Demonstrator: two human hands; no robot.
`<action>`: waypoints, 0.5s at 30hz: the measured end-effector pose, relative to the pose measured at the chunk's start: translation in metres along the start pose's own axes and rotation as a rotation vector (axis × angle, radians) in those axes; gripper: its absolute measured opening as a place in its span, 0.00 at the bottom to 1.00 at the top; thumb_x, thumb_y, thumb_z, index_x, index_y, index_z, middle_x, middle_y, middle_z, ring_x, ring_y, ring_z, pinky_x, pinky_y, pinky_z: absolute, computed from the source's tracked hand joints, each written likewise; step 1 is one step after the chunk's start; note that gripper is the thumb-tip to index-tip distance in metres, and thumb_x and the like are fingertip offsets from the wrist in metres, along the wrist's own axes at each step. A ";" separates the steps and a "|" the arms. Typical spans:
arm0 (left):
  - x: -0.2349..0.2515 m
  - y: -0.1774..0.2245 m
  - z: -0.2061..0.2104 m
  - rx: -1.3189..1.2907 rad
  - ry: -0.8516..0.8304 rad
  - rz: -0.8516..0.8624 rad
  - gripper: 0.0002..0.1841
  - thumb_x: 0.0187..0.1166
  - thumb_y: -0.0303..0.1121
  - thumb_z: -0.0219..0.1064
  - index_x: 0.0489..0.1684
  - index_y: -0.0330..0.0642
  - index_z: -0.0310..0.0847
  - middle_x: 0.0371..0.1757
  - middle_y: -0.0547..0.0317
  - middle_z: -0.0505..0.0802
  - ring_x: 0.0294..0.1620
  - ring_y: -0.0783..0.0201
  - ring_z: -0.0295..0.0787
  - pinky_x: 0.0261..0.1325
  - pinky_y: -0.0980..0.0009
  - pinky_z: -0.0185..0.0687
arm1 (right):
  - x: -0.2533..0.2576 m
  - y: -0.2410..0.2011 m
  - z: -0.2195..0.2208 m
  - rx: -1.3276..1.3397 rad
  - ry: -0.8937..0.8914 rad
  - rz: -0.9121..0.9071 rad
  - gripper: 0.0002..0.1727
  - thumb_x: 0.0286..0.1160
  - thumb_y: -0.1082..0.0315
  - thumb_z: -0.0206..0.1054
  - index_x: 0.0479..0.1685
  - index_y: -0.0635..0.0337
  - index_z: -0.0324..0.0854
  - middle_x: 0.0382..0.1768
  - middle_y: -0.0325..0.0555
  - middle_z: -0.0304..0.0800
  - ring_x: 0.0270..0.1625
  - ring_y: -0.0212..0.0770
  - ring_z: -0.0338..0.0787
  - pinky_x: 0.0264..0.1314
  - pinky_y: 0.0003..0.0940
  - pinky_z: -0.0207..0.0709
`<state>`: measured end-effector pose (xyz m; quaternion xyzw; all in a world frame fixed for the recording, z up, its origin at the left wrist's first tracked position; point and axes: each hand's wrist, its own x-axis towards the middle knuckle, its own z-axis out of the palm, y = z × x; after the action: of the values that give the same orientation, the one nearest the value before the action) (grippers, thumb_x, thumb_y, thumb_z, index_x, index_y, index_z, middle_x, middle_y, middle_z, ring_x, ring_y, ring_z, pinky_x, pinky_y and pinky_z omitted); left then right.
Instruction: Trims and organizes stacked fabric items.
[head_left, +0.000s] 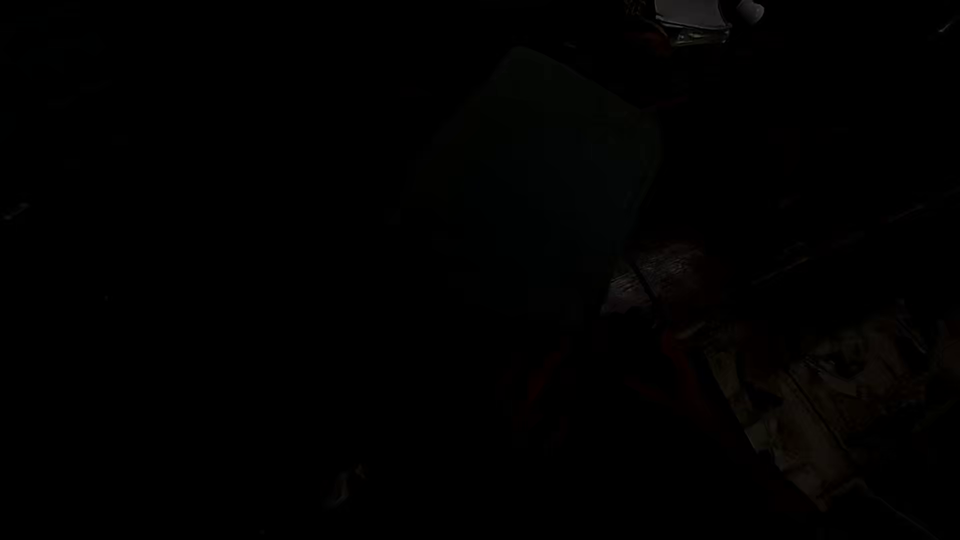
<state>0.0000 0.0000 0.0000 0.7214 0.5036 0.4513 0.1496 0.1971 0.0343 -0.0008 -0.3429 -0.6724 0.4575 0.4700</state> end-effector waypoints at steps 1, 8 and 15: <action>0.008 0.010 -0.006 -0.005 -0.027 0.014 0.13 0.81 0.36 0.68 0.55 0.40 0.90 0.53 0.54 0.95 0.57 0.68 0.90 0.64 0.77 0.83 | -0.001 -0.001 0.003 -0.010 -0.031 -0.088 0.09 0.78 0.71 0.67 0.51 0.59 0.74 0.41 0.39 0.85 0.42 0.23 0.84 0.46 0.18 0.81; 0.014 0.017 0.001 -0.100 0.012 0.053 0.07 0.81 0.30 0.68 0.44 0.42 0.94 0.46 0.52 0.92 0.51 0.70 0.88 0.60 0.82 0.83 | -0.015 -0.022 0.003 0.024 -0.205 -0.283 0.07 0.78 0.72 0.65 0.39 0.56 0.69 0.42 0.46 0.83 0.42 0.32 0.86 0.46 0.22 0.81; 0.010 0.013 -0.009 -0.232 0.085 0.100 0.06 0.84 0.32 0.68 0.42 0.40 0.89 0.48 0.58 0.93 0.53 0.74 0.89 0.58 0.82 0.84 | -0.003 -0.007 -0.036 -0.669 -0.198 -0.100 0.30 0.86 0.38 0.56 0.32 0.60 0.77 0.20 0.41 0.73 0.21 0.35 0.74 0.22 0.32 0.70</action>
<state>0.0008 0.0003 0.0186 0.7036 0.4173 0.5436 0.1879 0.2319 0.0396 0.0098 -0.3988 -0.8433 0.2193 0.2860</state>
